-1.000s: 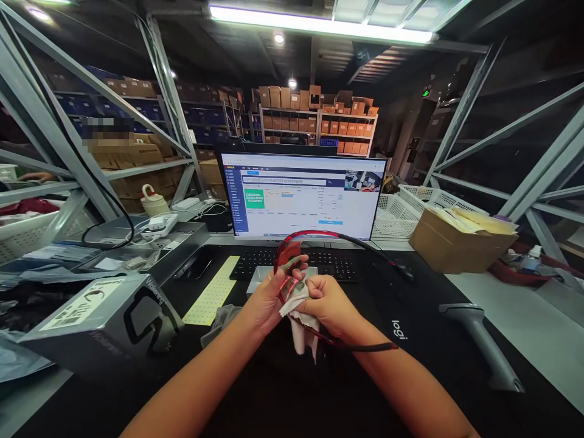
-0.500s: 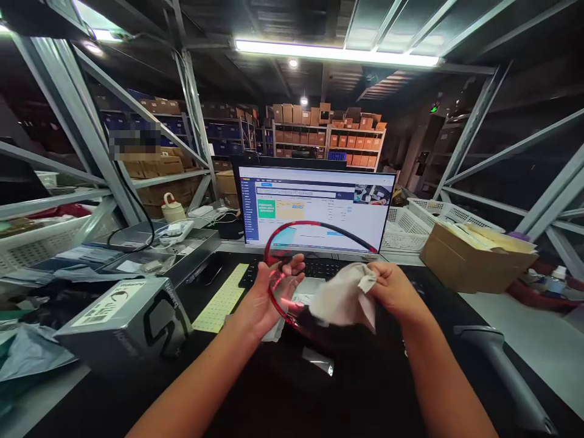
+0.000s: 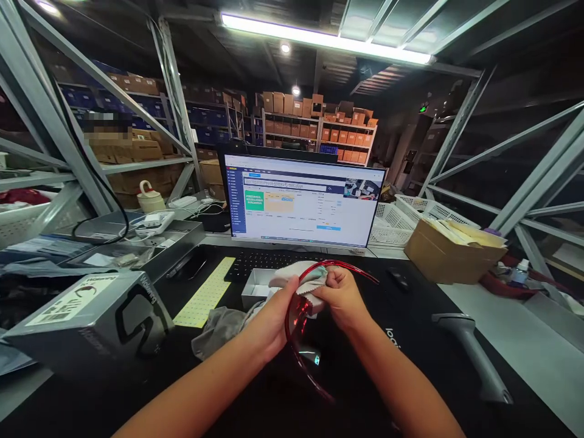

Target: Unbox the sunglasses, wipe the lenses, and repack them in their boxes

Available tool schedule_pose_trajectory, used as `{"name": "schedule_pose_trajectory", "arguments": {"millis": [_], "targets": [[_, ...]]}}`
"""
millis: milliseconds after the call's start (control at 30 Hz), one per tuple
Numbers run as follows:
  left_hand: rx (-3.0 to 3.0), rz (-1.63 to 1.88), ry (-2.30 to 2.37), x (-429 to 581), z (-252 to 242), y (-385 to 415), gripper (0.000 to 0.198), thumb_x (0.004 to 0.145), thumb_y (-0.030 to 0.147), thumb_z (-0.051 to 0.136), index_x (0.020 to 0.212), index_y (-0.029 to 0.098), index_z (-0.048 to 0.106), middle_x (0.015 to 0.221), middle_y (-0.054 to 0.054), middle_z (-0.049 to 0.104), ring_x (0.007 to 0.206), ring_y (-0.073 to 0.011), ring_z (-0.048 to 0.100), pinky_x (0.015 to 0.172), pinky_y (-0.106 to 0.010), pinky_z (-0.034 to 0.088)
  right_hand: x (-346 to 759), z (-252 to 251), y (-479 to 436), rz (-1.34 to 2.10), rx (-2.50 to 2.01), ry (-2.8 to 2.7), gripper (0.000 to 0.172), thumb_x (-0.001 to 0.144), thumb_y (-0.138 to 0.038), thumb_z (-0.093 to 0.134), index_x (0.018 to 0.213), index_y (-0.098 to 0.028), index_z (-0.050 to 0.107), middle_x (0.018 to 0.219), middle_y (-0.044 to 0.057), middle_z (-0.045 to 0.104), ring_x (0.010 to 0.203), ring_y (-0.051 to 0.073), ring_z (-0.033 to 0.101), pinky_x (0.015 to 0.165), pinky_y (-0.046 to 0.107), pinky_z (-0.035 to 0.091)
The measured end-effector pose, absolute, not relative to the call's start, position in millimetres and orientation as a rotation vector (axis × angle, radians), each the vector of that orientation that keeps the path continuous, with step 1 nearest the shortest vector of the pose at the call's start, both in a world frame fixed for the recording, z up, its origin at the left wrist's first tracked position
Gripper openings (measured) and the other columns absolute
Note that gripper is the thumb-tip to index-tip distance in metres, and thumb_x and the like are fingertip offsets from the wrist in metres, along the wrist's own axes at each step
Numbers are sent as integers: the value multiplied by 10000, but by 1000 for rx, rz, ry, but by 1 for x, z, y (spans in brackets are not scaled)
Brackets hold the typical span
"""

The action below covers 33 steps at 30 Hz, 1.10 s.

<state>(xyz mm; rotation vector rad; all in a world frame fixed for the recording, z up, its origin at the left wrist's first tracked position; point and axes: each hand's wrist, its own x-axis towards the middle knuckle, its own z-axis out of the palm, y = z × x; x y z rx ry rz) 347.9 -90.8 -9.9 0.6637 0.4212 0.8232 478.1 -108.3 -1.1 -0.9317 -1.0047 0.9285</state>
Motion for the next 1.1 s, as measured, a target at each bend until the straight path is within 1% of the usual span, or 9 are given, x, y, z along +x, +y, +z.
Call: {"name": "schedule_pose_trajectory", "arguments": {"millis": [167, 267, 367, 467, 567, 733, 900, 1000, 1100], "targets": [[637, 810, 495, 350, -11, -95, 381, 918, 454, 658, 1083, 118, 732, 904, -94, 769, 783, -195, 721, 778, -283, 581, 475, 0, -109, 916, -885, -867, 505, 464, -175, 765, 525, -236, 268, 499, -70, 454, 483, 88, 382, 462, 215, 361], [676, 782, 496, 350, -14, -98, 458, 835, 575, 713, 876, 120, 746, 739, -58, 730, 643, -154, 665, 647, -233, 539, 477, 2, -110, 895, -828, -792, 559, 487, -174, 783, 561, -254, 235, 494, -75, 446, 446, 90, 364, 417, 218, 315], [708, 715, 490, 349, -15, -103, 533, 788, 639, 725, 699, 114, 699, 626, -32, 667, 556, -115, 607, 541, -193, 477, 485, 7, -111, 715, -815, -771, 555, 529, -152, 802, 569, -242, 256, 526, -86, 398, 480, 80, 338, 454, 212, 309], [687, 672, 495, 347, -14, -105, 514, 799, 638, 715, 778, 125, 715, 625, -16, 658, 515, -104, 582, 488, -189, 445, 492, 11, -111, 560, -766, -736, 541, 550, -135, 802, 565, -229, 270, 533, -91, 353, 521, 82, 318, 497, 209, 316], [675, 706, 508, 343, -10, -103, 457, 817, 590, 725, 801, 134, 719, 621, -14, 655, 499, -104, 576, 484, -192, 451, 488, 9, -111, 554, -731, -706, 537, 563, -164, 789, 572, -230, 256, 535, -91, 336, 527, 87, 316, 507, 212, 327], [659, 726, 495, 338, -1, -97, 442, 868, 525, 698, 678, 126, 680, 634, -40, 664, 561, -118, 616, 520, -186, 483, 466, -9, -108, 661, -828, -761, 513, 563, -157, 779, 586, -242, 274, 535, -87, 406, 479, 86, 378, 447, 208, 313], [666, 772, 512, 343, -4, -93, 386, 885, 494, 688, 752, 132, 690, 636, -17, 648, 553, -121, 615, 541, -204, 508, 469, -17, -101, 865, -888, -859, 459, 574, -166, 741, 623, -259, 294, 528, -87, 469, 405, 97, 408, 376, 211, 293], [635, 711, 521, 346, -7, -94, 416, 880, 540, 674, 767, 140, 695, 655, -27, 671, 542, -127, 627, 522, -211, 517, 481, -9, -99, 652, -917, -830, 446, 557, -137, 732, 581, -244, 300, 505, -97, 414, 432, 69, 344, 409, 195, 272], [586, 675, 566, 347, -7, -97, 419, 908, 521, 646, 743, 139, 697, 656, -37, 683, 545, -123, 638, 521, -196, 524, 490, -1, -99, 438, -894, -782, 473, 554, -121, 739, 537, -231, 280, 524, -88, 391, 490, 65, 336, 460, 192, 298]]}}
